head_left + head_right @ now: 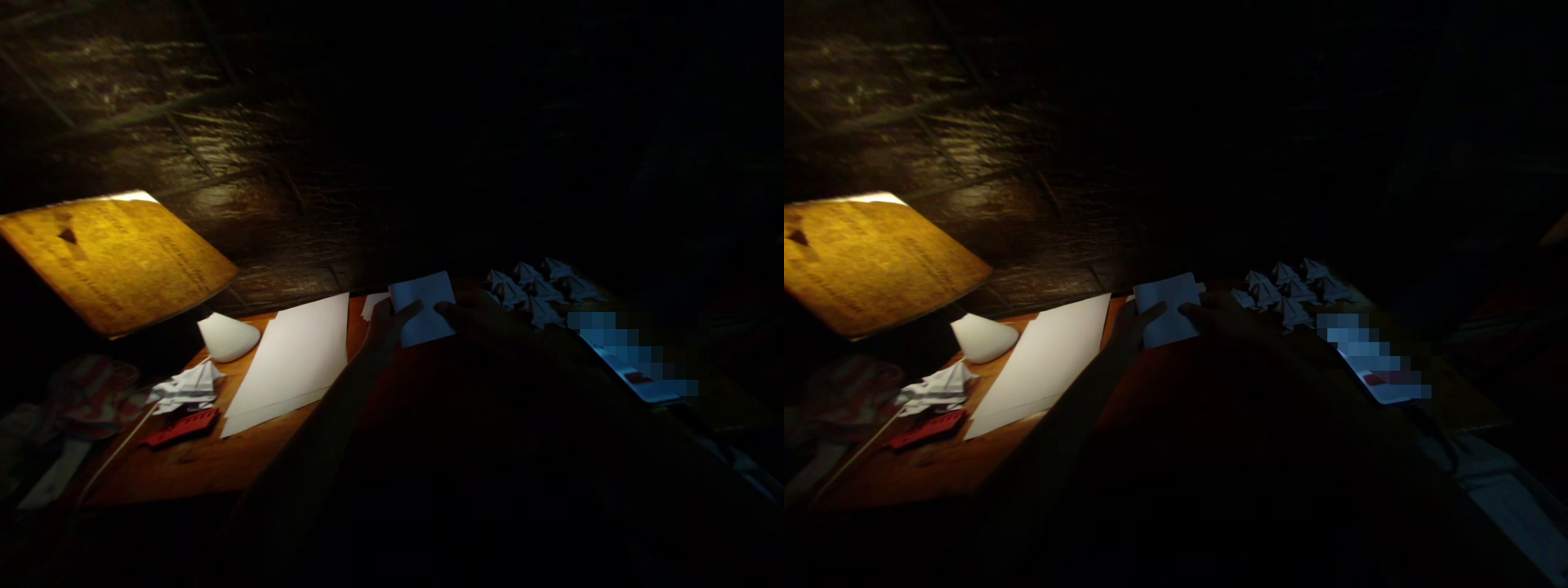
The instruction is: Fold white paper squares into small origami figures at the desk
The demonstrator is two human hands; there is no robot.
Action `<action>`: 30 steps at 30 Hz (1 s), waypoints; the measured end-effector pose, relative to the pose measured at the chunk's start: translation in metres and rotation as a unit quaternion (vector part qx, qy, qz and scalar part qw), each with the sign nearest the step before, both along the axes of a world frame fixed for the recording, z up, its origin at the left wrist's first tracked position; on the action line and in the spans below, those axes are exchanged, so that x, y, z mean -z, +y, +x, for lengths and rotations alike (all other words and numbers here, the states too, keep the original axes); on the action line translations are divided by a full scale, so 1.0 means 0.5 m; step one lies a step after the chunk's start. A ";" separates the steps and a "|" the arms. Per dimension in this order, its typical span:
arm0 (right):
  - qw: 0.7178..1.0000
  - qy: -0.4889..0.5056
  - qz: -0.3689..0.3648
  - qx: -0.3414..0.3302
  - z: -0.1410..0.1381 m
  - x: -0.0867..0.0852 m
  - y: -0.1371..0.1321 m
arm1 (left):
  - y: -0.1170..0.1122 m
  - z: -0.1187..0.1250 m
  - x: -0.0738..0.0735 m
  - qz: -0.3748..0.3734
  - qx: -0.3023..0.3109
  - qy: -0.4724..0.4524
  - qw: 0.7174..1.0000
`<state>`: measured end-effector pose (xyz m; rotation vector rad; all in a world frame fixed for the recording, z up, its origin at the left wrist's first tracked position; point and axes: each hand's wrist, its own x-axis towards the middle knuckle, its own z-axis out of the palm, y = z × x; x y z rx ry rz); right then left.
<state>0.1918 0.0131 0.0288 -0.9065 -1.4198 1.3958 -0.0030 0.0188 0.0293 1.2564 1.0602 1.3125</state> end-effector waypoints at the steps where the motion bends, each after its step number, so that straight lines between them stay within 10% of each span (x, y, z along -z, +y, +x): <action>1: 1.000 0.008 -0.001 -0.002 -0.001 -0.003 -0.002 | 0.000 0.000 0.000 0.002 -0.001 0.001 1.000; 30: 0.994 -0.049 0.096 -0.021 0.008 0.021 0.019 | -0.003 -0.003 -0.008 0.050 -0.074 0.011 0.996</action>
